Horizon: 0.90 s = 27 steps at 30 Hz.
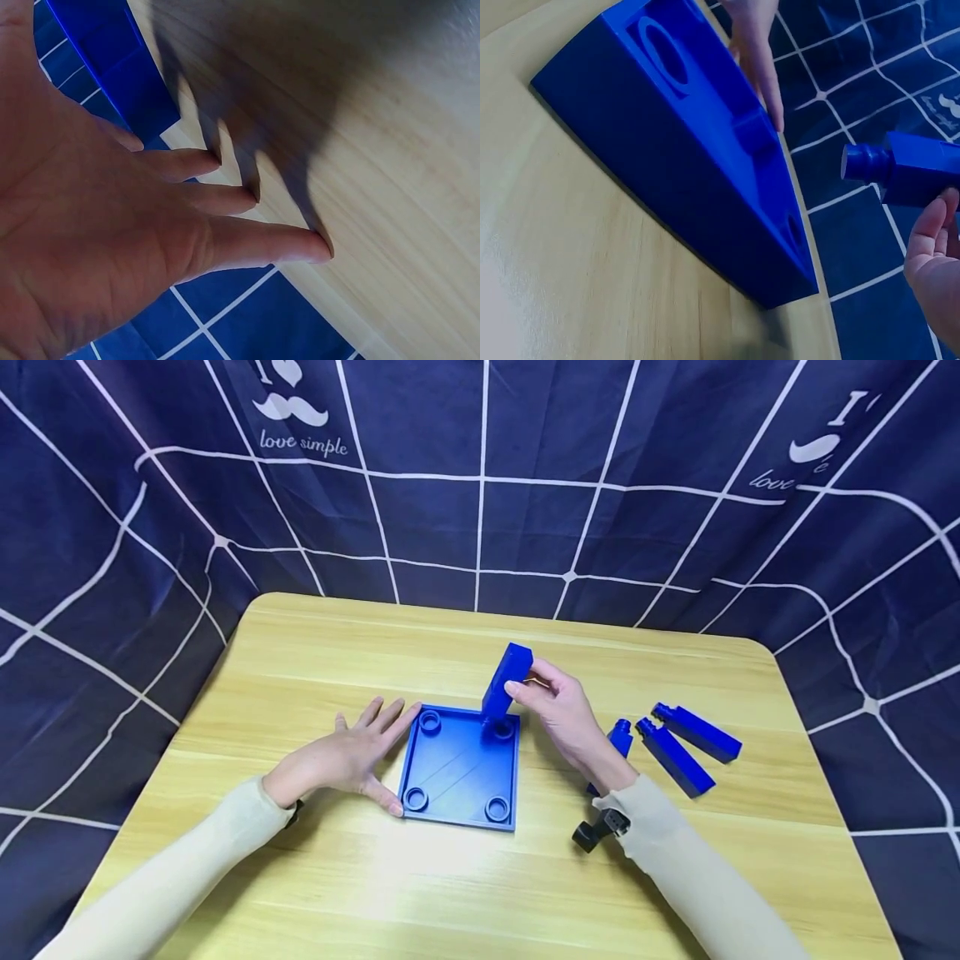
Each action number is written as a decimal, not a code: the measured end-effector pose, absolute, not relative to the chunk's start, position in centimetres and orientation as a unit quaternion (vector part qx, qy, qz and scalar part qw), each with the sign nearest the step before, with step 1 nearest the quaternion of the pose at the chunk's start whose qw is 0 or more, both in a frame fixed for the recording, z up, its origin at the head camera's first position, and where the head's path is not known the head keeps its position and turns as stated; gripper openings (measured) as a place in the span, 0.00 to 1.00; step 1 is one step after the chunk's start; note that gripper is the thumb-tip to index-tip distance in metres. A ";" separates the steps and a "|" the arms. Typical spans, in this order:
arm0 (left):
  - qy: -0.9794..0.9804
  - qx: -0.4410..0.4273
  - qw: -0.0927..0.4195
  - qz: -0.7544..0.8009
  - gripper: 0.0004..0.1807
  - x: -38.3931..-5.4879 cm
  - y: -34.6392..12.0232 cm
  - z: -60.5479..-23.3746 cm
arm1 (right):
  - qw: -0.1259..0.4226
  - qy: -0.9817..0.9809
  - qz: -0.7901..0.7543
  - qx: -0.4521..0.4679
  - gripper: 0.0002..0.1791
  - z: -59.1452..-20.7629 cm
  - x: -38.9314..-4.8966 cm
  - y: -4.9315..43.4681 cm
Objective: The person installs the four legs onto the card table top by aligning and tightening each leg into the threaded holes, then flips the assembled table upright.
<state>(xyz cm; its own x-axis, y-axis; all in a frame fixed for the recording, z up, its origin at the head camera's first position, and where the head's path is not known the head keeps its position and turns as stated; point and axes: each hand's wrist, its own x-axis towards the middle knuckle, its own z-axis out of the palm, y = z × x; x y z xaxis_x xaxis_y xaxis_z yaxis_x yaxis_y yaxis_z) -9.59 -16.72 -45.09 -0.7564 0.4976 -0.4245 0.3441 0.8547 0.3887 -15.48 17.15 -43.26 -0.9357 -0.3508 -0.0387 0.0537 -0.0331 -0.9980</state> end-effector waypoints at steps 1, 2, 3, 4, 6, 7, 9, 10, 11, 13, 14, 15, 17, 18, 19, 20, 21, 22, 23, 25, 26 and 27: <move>0.926 0.226 0.266 0.144 0.87 -9.5 -16.8 -45.0 | 0.142 0.682 -0.709 -0.112 0.26 -43.4 -15.5 16.9; 0.926 0.227 0.266 0.144 0.87 -9.5 -16.8 -45.0 | 0.139 0.684 -0.707 -0.113 0.25 -43.5 -15.6 16.6; 0.926 0.228 0.266 0.144 0.87 -9.5 -16.9 -44.9 | 0.137 0.684 -0.707 -0.114 0.24 -43.6 -15.7 16.3; 0.926 0.229 0.265 0.145 0.87 -9.5 -16.9 -44.9 | 0.133 0.688 -0.705 -0.114 0.24 -43.6 -15.7 16.0; 0.925 0.230 0.267 0.145 0.87 -9.5 -16.9 -44.9 | 0.130 0.690 -0.703 -0.116 0.23 -43.7 -15.7 15.4; 0.925 0.230 0.266 0.145 0.87 -9.6 -16.9 -44.9 | 0.130 0.690 -0.702 -0.118 0.23 -43.8 -15.7 15.2; 0.926 0.228 0.266 0.143 0.87 -9.6 -16.8 -44.9 | 0.132 0.692 -0.699 -0.122 0.24 -43.8 -15.6 14.8; 0.926 0.227 0.267 0.142 0.87 -9.6 -16.8 -44.9 | 0.132 0.694 -0.698 -0.121 0.24 -43.7 -15.6 14.6; 0.926 0.227 0.267 0.141 0.87 -9.6 -16.8 -44.9 | 0.134 0.693 -0.698 -0.120 0.24 -43.7 -15.5 14.5; 0.926 0.226 0.268 0.141 0.87 -9.7 -16.8 -44.9 | 0.135 0.693 -0.698 -0.118 0.24 -43.7 -15.5 14.2; 0.926 0.226 0.268 0.141 0.87 -9.7 -16.9 -44.9 | 0.136 0.693 -0.699 -0.116 0.25 -43.7 -15.6 14.1; 0.926 0.227 0.268 0.141 0.87 -9.7 -16.9 -44.9 | 0.137 0.692 -0.700 -0.114 0.25 -43.6 -15.6 13.9; 0.926 0.229 0.268 0.140 0.87 -9.8 -16.9 -44.8 | 0.139 0.690 -0.702 -0.111 0.25 -43.5 -15.7 13.7; 0.926 0.229 0.267 0.140 0.87 -9.8 -17.0 -44.8 | 0.141 0.690 -0.702 -0.110 0.26 -43.5 -15.8 13.6; 0.925 0.230 0.267 0.139 0.87 -9.8 -17.0 -44.7 | 0.143 0.690 -0.701 -0.110 0.26 -43.4 -15.9 13.5; 0.925 0.230 0.267 0.140 0.87 -9.9 -17.0 -44.7 | 0.146 0.691 -0.699 -0.109 0.26 -43.3 -15.9 13.5; 0.925 0.231 0.268 0.140 0.87 -9.9 -17.0 -44.7 | 0.149 0.694 -0.696 -0.109 0.26 -43.2 -15.9 13.4; 0.925 0.231 0.268 0.140 0.87 -10.0 -17.1 -44.6 | 0.153 0.697 -0.693 -0.107 0.26 -43.1 -15.9 13.4; 0.924 0.233 0.268 0.141 0.87 -10.0 -17.1 -44.6 | 0.158 0.699 -0.690 -0.107 0.26 -43.0 -15.9 13.3; 0.923 0.236 0.271 0.142 0.87 -10.0 -17.1 -44.6 | 0.167 0.701 -0.686 -0.104 0.25 -42.9 -15.9 13.2; 0.922 0.236 0.271 0.143 0.87 -10.1 -17.1 -44.6 | 0.170 0.700 -0.686 -0.103 0.24 -42.8 -16.0 13.1; 0.922 0.237 0.272 0.144 0.87 -10.1 -17.2 -44.6 | 0.173 0.699 -0.687 -0.103 0.24 -42.7 -16.0 12.9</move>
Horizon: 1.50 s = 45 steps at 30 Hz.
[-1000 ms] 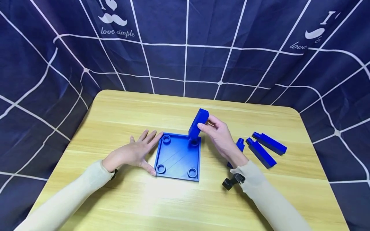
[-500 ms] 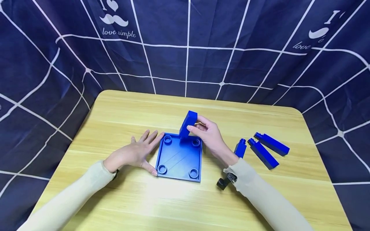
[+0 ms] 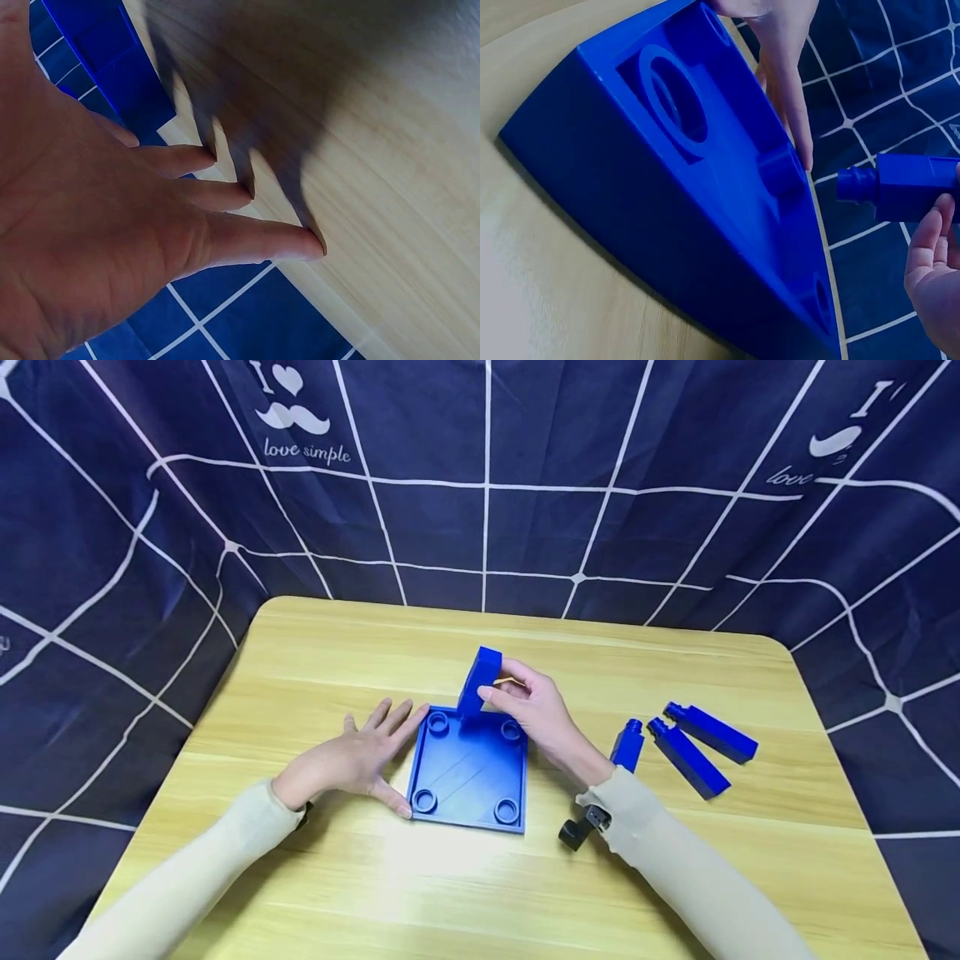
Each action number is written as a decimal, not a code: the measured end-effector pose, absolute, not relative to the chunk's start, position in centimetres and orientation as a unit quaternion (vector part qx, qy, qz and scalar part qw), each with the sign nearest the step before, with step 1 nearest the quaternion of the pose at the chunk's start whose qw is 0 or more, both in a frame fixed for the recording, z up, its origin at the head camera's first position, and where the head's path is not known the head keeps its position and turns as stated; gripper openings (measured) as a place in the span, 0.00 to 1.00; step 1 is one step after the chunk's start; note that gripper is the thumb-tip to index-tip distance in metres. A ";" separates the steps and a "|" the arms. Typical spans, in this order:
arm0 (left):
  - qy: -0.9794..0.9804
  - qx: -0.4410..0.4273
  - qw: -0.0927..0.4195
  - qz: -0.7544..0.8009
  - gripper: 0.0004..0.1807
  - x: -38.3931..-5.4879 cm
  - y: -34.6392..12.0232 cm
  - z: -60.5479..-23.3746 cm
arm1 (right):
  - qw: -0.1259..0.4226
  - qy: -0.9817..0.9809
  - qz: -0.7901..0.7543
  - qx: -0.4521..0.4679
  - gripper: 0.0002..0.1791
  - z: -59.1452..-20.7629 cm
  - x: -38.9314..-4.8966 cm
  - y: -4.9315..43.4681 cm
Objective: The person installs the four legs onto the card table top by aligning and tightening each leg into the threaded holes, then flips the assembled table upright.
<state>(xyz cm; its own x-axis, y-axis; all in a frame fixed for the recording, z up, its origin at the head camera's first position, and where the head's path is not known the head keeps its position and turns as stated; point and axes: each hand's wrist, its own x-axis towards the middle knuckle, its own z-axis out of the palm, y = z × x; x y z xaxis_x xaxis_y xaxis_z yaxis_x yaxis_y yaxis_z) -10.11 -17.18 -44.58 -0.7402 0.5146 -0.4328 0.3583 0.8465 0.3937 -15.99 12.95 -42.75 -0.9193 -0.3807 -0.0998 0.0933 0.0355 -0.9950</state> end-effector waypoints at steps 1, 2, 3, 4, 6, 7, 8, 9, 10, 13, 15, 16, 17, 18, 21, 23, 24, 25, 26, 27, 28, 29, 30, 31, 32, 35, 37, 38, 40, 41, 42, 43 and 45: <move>0.922 0.237 0.271 0.144 0.86 -10.1 -17.2 -44.6 | 0.175 0.696 -0.689 -0.104 0.23 -42.7 -16.0 12.8; 0.922 0.237 0.271 0.145 0.86 -10.1 -17.2 -44.7 | 0.176 0.694 -0.690 -0.106 0.23 -42.8 -16.1 12.6; 0.922 0.237 0.271 0.146 0.86 -10.1 -17.2 -44.7 | 0.176 0.693 -0.690 -0.107 0.23 -42.9 -16.1 12.5; 0.922 0.237 0.269 0.147 0.86 -10.1 -17.2 -44.7 | 0.175 0.694 -0.690 -0.108 0.22 -42.9 -16.1 12.3; 0.922 0.236 0.268 0.148 0.86 -10.2 -17.2 -44.7 | 0.173 0.697 -0.687 -0.108 0.23 -43.1 -16.1 11.9; 0.922 0.237 0.268 0.147 0.86 -10.2 -17.2 -44.7 | 0.171 0.701 -0.684 -0.105 0.23 -43.3 -16.1 11.7; 0.922 0.237 0.268 0.147 0.86 -10.2 -17.2 -44.7 | 0.170 0.705 -0.681 -0.103 0.23 -43.4 -16.0 11.5; 0.922 0.237 0.269 0.148 0.86 -10.2 -17.2 -44.7 | 0.169 0.707 -0.680 -0.099 0.24 -43.4 -16.0 11.3; 0.922 0.236 0.269 0.148 0.86 -10.2 -17.1 -44.7 | 0.168 0.709 -0.678 -0.097 0.24 -43.5 -15.9 11.1; 0.923 0.234 0.269 0.144 0.86 -10.2 -17.1 -44.7 | 0.166 0.715 -0.672 -0.094 0.25 -43.7 -15.9 10.6; 0.923 0.232 0.270 0.144 0.86 -10.2 -17.0 -44.7 | 0.166 0.719 -0.668 -0.096 0.25 -43.8 -15.8 10.3; 0.923 0.232 0.272 0.144 0.86 -10.2 -17.0 -44.7 | 0.166 0.722 -0.665 -0.096 0.25 -43.8 -15.8 10.3; 0.923 0.232 0.273 0.144 0.86 -10.2 -17.0 -44.7 | 0.166 0.723 -0.663 -0.098 0.25 -43.9 -15.8 10.2; 0.922 0.231 0.276 0.144 0.86 -10.2 -16.9 -44.7 | 0.167 0.725 -0.660 -0.099 0.25 -43.9 -15.8 10.2; 0.920 0.230 0.281 0.145 0.86 -10.2 -16.9 -44.6 | 0.173 0.726 -0.658 -0.100 0.25 -43.9 -15.8 9.9; 0.920 0.227 0.284 0.145 0.86 -10.2 -16.9 -44.6 | 0.178 0.727 -0.656 -0.102 0.26 -43.9 -15.9 9.7; 0.921 0.225 0.284 0.144 0.86 -10.1 -17.0 -44.6 | 0.180 0.728 -0.654 -0.104 0.26 -43.9 -15.9 9.6; 0.921 0.224 0.284 0.144 0.86 -10.1 -17.0 -44.6 | 0.181 0.728 -0.652 -0.106 0.26 -43.8 -16.0 9.5; 0.922 0.223 0.282 0.144 0.87 -10.1 -17.0 -44.6 | 0.181 0.731 -0.649 -0.108 0.26 -43.8 -16.0 9.4; 0.922 0.223 0.281 0.143 0.87 -10.1 -17.0 -44.7 | 0.180 0.734 -0.645 -0.110 0.26 -43.7 -16.0 9.2; 0.922 0.224 0.281 0.142 0.87 -10.2 -17.0 -44.7 | 0.179 0.739 -0.640 -0.112 0.26 -43.7 -16.0 9.1; 0.922 0.224 0.281 0.142 0.87 -10.2 -17.0 -44.7 | 0.177 0.743 -0.635 -0.114 0.26 -43.7 -16.0 9.1; 0.922 0.226 0.281 0.140 0.87 -10.2 -17.0 -44.7 | 0.175 0.747 -0.631 -0.116 0.26 -43.7 -16.0 9.0; 0.922 0.227 0.282 0.140 0.87 -10.2 -17.0 -44.7 | 0.173 0.750 -0.626 -0.121 0.25 -43.7 -16.0 8.9; 0.922 0.227 0.282 0.139 0.87 -10.2 -16.9 -44.7 | 0.172 0.753 -0.623 -0.125 0.25 -43.8 -16.0 8.8; 0.921 0.224 0.287 0.136 0.87 -10.2 -16.9 -44.7 | 0.170 0.757 -0.615 -0.142 0.25 -44.1 -16.1 8.6; 0.922 0.222 0.287 0.133 0.88 -10.2 -16.9 -44.8 | 0.169 0.759 -0.610 -0.153 0.25 -44.2 -16.1 8.4; 0.923 0.221 0.287 0.131 0.88 -10.2 -16.9 -44.8 | 0.167 0.762 -0.605 -0.158 0.26 -44.2 -16.2 8.4; 0.923 0.219 0.288 0.129 0.88 -10.2 -16.9 -44.9 | 0.167 0.769 -0.594 -0.166 0.27 -44.3 -16.1 8.3; 0.923 0.219 0.290 0.128 0.88 -10.3 -16.9 -44.9 | 0.168 0.773 -0.588 -0.170 0.27 -44.3 -16.1 8.3; 0.923 0.218 0.292 0.127 0.88 -10.3 -16.9 -44.9 | 0.169 0.776 -0.583 -0.173 0.28 -44.3 -16.1 8.3; 0.922 0.217 0.293 0.126 0.88 -10.4 -16.9 -44.9 | 0.170 0.779 -0.577 -0.176 0.29 -44.3 -16.1 8.2; 0.922 0.216 0.296 0.125 0.88 -10.4 -16.8 -44.9 | 0.172 0.784 -0.569 -0.180 0.31 -44.3 -16.1 8.2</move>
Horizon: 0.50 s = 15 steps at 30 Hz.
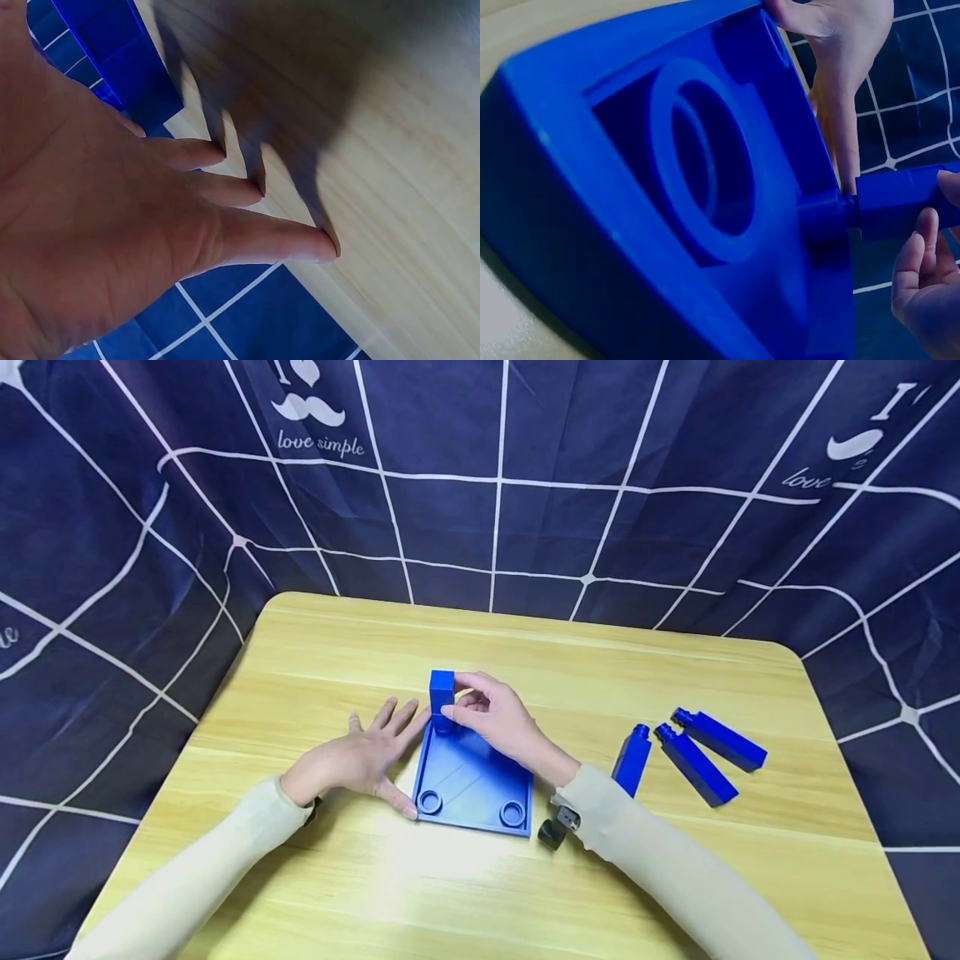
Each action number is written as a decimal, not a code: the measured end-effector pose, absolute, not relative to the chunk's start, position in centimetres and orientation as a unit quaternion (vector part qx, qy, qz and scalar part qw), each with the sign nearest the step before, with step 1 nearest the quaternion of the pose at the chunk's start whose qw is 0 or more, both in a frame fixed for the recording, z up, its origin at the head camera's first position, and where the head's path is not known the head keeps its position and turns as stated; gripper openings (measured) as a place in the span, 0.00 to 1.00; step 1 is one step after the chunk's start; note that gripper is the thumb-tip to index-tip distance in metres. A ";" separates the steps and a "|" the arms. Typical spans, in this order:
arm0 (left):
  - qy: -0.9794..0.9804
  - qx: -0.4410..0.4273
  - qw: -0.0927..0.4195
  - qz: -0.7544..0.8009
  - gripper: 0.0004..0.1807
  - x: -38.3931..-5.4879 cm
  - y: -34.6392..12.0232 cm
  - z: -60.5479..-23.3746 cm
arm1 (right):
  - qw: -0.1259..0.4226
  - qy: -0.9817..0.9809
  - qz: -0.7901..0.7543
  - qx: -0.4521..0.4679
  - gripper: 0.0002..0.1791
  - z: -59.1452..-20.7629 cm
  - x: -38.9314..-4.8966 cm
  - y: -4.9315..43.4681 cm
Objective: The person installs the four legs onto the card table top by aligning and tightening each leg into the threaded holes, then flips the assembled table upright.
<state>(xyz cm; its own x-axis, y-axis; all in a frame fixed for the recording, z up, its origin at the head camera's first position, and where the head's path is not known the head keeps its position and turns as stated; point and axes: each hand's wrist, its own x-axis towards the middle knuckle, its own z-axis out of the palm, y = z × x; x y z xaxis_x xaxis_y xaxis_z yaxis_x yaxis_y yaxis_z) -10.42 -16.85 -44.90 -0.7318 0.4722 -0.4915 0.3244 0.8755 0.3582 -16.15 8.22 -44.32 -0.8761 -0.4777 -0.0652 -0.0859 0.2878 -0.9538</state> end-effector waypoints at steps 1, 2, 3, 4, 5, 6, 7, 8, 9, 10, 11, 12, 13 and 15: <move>0.922 0.216 0.296 0.124 0.88 -10.4 -16.8 -44.9 | 0.172 0.785 -0.567 -0.180 0.31 -44.4 -16.1 8.2; 0.923 0.215 0.296 0.122 0.88 -10.4 -16.8 -44.9 | 0.171 0.787 -0.565 -0.180 0.31 -44.4 -16.2 8.3; 0.923 0.215 0.295 0.121 0.88 -10.4 -16.8 -44.9 | 0.170 0.788 -0.565 -0.179 0.31 -44.4 -16.2 8.3; 0.923 0.215 0.295 0.119 0.88 -10.4 -16.7 -44.9 | 0.168 0.788 -0.565 -0.180 0.30 -44.3 -16.2 8.3; 0.924 0.215 0.295 0.118 0.88 -10.4 -16.7 -44.8 | 0.166 0.788 -0.565 -0.180 0.30 -44.4 -16.2 8.3; 0.924 0.215 0.295 0.117 0.88 -10.4 -16.7 -44.8 | 0.164 0.788 -0.566 -0.180 0.30 -44.5 -16.2 8.3; 0.923 0.215 0.296 0.116 0.88 -10.4 -16.7 -44.8 | 0.163 0.787 -0.567 -0.181 0.29 -44.5 -16.2 8.3; 0.923 0.214 0.297 0.115 0.88 -10.4 -16.7 -44.7 | 0.161 0.786 -0.568 -0.182 0.29 -44.5 -16.2 8.3; 0.923 0.214 0.298 0.114 0.88 -10.4 -16.6 -44.7 | 0.159 0.786 -0.568 -0.183 0.29 -44.5 -16.2 8.3; 0.923 0.213 0.300 0.113 0.88 -10.4 -16.6 -44.6 | 0.156 0.786 -0.568 -0.184 0.29 -44.5 -16.2 8.3; 0.923 0.212 0.301 0.111 0.88 -10.4 -16.6 -44.6 | 0.153 0.787 -0.568 -0.184 0.28 -44.5 -16.2 8.3; 0.923 0.211 0.302 0.109 0.88 -10.4 -16.6 -44.6 | 0.151 0.788 -0.568 -0.184 0.27 -44.5 -16.2 8.2; 0.923 0.211 0.303 0.107 0.88 -10.4 -16.5 -44.6 | 0.148 0.788 -0.568 -0.185 0.26 -44.4 -16.2 8.2; 0.923 0.210 0.306 0.103 0.88 -10.4 -16.5 -44.5 | 0.146 0.791 -0.565 -0.185 0.24 -44.4 -16.2 8.1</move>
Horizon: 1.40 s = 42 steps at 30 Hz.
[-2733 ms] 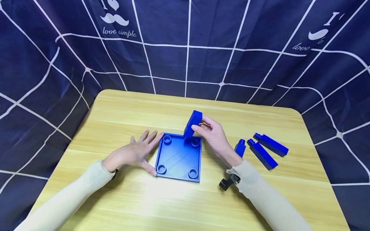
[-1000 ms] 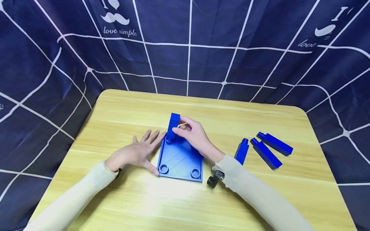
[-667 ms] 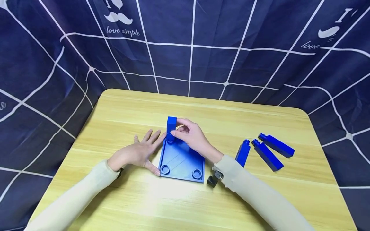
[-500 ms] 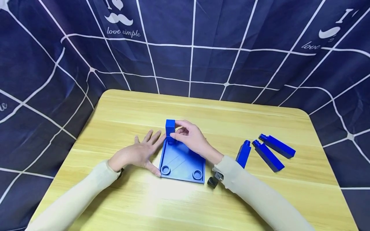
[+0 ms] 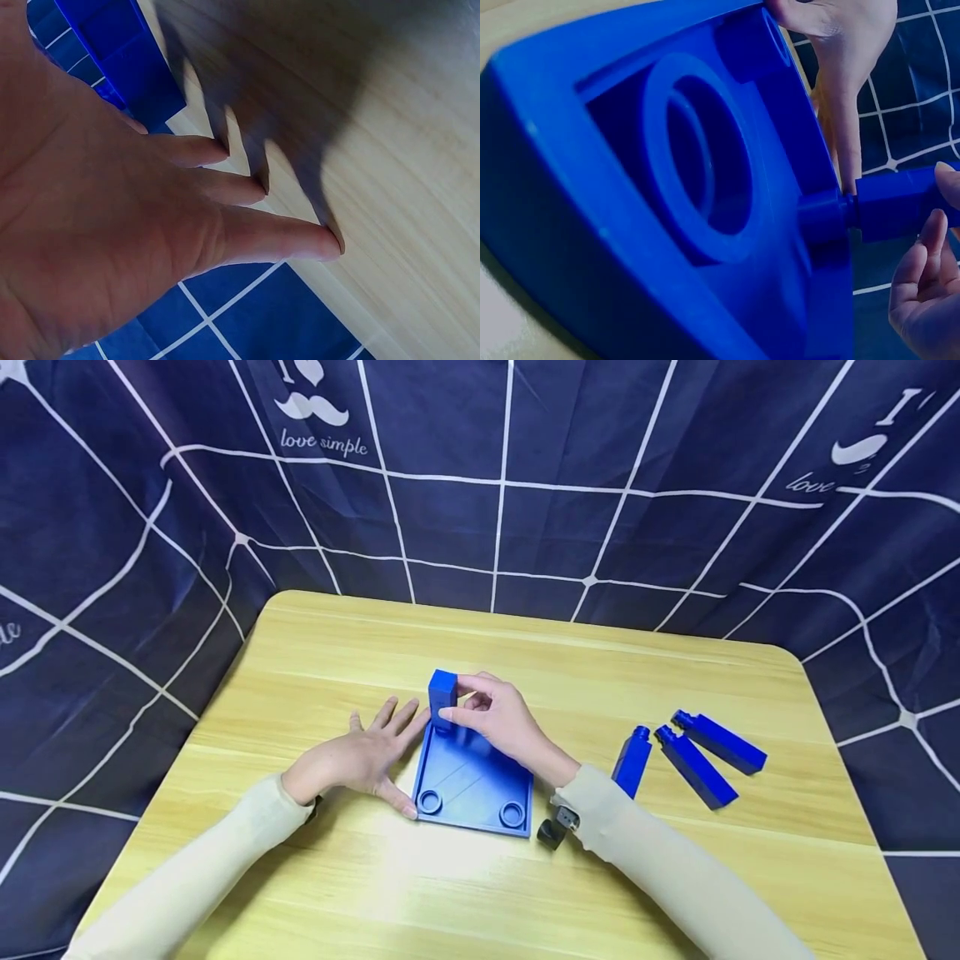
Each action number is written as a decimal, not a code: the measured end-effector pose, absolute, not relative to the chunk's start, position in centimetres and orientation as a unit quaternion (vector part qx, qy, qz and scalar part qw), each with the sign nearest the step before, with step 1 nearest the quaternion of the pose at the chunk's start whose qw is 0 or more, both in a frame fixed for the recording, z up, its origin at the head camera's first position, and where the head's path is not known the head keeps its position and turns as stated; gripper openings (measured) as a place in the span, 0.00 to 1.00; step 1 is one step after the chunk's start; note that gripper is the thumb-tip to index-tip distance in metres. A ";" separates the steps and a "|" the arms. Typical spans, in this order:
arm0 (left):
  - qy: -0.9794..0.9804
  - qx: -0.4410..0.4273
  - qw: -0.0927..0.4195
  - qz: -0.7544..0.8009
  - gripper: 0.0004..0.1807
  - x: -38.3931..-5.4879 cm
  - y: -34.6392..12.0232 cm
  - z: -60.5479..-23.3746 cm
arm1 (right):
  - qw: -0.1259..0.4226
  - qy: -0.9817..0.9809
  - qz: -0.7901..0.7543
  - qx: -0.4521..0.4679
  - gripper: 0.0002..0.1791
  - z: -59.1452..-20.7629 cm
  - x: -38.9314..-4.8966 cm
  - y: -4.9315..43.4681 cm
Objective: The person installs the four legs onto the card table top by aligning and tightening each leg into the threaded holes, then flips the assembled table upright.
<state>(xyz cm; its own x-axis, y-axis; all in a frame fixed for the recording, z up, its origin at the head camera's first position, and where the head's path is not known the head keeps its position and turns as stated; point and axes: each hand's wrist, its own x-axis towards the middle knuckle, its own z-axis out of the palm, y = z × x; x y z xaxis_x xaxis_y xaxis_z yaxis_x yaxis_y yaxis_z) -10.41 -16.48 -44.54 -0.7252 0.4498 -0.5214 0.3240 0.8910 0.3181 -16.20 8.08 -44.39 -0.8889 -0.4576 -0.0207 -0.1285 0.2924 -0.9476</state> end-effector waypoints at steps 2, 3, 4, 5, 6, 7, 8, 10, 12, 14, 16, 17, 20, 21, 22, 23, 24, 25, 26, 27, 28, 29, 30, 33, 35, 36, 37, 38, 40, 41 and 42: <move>0.923 0.209 0.308 0.101 0.88 -10.4 -16.5 -44.6 | 0.146 0.792 -0.563 -0.186 0.23 -44.4 -16.2 8.0; 0.923 0.210 0.308 0.101 0.88 -10.4 -16.5 -44.6 | 0.148 0.793 -0.561 -0.186 0.22 -44.3 -16.2 7.9; 0.923 0.210 0.307 0.101 0.88 -10.4 -16.5 -44.6 | 0.148 0.793 -0.560 -0.188 0.22 -44.4 -16.2 7.9; 0.923 0.210 0.307 0.102 0.88 -10.4 -16.5 -44.6 | 0.149 0.794 -0.559 -0.187 0.23 -44.4 -16.2 7.8; 0.923 0.210 0.307 0.102 0.88 -10.4 -16.5 -44.6 | 0.151 0.795 -0.558 -0.187 0.23 -44.4 -16.2 7.8; 0.923 0.211 0.306 0.102 0.88 -10.4 -16.5 -44.6 | 0.152 0.795 -0.556 -0.187 0.25 -44.4 -16.3 7.8; 0.923 0.211 0.305 0.103 0.88 -10.4 -16.6 -44.6 | 0.154 0.795 -0.556 -0.187 0.25 -44.4 -16.3 7.8; 0.923 0.212 0.304 0.103 0.88 -10.4 -16.6 -44.6 | 0.163 0.789 -0.563 -0.186 0.26 -44.4 -16.3 7.7; 0.922 0.214 0.305 0.105 0.88 -10.4 -16.6 -44.6 | 0.173 0.782 -0.570 -0.185 0.25 -44.6 -16.3 7.7; 0.922 0.215 0.305 0.107 0.88 -10.4 -16.7 -44.6 | 0.183 0.772 -0.581 -0.182 0.23 -44.8 -16.2 7.6; 0.922 0.217 0.303 0.110 0.87 -10.3 -16.7 -44.6 | 0.188 0.765 -0.591 -0.175 0.20 -44.9 -16.2 7.6; 0.921 0.217 0.302 0.112 0.88 -10.3 -16.7 -44.6 | 0.189 0.763 -0.594 -0.170 0.19 -45.0 -16.2 7.5; 0.922 0.216 0.300 0.113 0.88 -10.3 -16.7 -44.6 | 0.188 0.761 -0.600 -0.159 0.17 -45.0 -16.1 7.4; 0.923 0.215 0.299 0.113 0.88 -10.2 -16.7 -44.6 | 0.187 0.761 -0.601 -0.157 0.16 -45.0 -16.1 7.4; 0.923 0.215 0.299 0.112 0.88 -10.2 -16.7 -44.6 | 0.184 0.764 -0.598 -0.157 0.17 -45.0 -16.1 7.4; 0.923 0.214 0.299 0.112 0.88 -10.2 -16.7 -44.6 | 0.182 0.766 -0.596 -0.158 0.17 -45.0 -16.1 7.3; 0.923 0.214 0.298 0.112 0.88 -10.2 -16.7 -44.6 | 0.180 0.769 -0.593 -0.158 0.17 -45.0 -16.0 7.3; 0.924 0.214 0.297 0.111 0.88 -10.2 -16.7 -44.6 | 0.177 0.773 -0.589 -0.157 0.18 -45.0 -16.0 7.3; 0.924 0.214 0.297 0.112 0.88 -10.2 -16.7 -44.6 | 0.172 0.777 -0.584 -0.157 0.19 -45.1 -16.0 7.3; 0.924 0.214 0.296 0.112 0.88 -10.2 -16.7 -44.6 | 0.167 0.781 -0.580 -0.157 0.19 -45.1 -16.0 7.3; 0.924 0.215 0.296 0.112 0.88 -10.2 -16.7 -44.6 | 0.162 0.786 -0.576 -0.158 0.20 -45.1 -15.9 7.4; 0.924 0.215 0.296 0.112 0.88 -10.2 -16.7 -44.7 | 0.158 0.789 -0.572 -0.160 0.20 -45.2 -15.9 7.4; 0.924 0.213 0.297 0.112 0.88 -10.2 -16.7 -44.7 | 0.154 0.791 -0.570 -0.162 0.21 -45.2 -15.9 7.4; 0.924 0.212 0.297 0.111 0.88 -10.2 -16.8 -44.8 | 0.145 0.792 -0.568 -0.170 0.20 -45.2 -15.8 7.3; 0.924 0.213 0.297 0.112 0.88 -10.2 -16.8 -44.8 | 0.144 0.791 -0.570 -0.170 0.20 -45.3 -15.8 7.3; 0.924 0.214 0.297 0.113 0.88 -10.2 -16.8 -44.8 | 0.143 0.791 -0.570 -0.169 0.19 -45.3 -15.8 7.2; 0.924 0.214 0.296 0.113 0.88 -10.2 -16.8 -44.8 | 0.144 0.791 -0.571 -0.167 0.19 -45.3 -15.7 7.2; 0.924 0.215 0.296 0.113 0.88 -10.2 -16.8 -44.8 | 0.143 0.790 -0.573 -0.165 0.18 -45.3 -15.7 7.2; 0.923 0.215 0.297 0.113 0.88 -10.2 -16.8 -44.8 | 0.145 0.786 -0.579 -0.162 0.17 -45.4 -15.7 7.2; 0.923 0.215 0.298 0.112 0.88 -10.2 -16.8 -44.8 | 0.147 0.784 -0.582 -0.161 0.17 -45.4 -15.7 7.2; 0.923 0.216 0.297 0.112 0.88 -10.2 -16.8 -44.8 | 0.149 0.781 -0.586 -0.160 0.17 -45.4 -15.7 7.1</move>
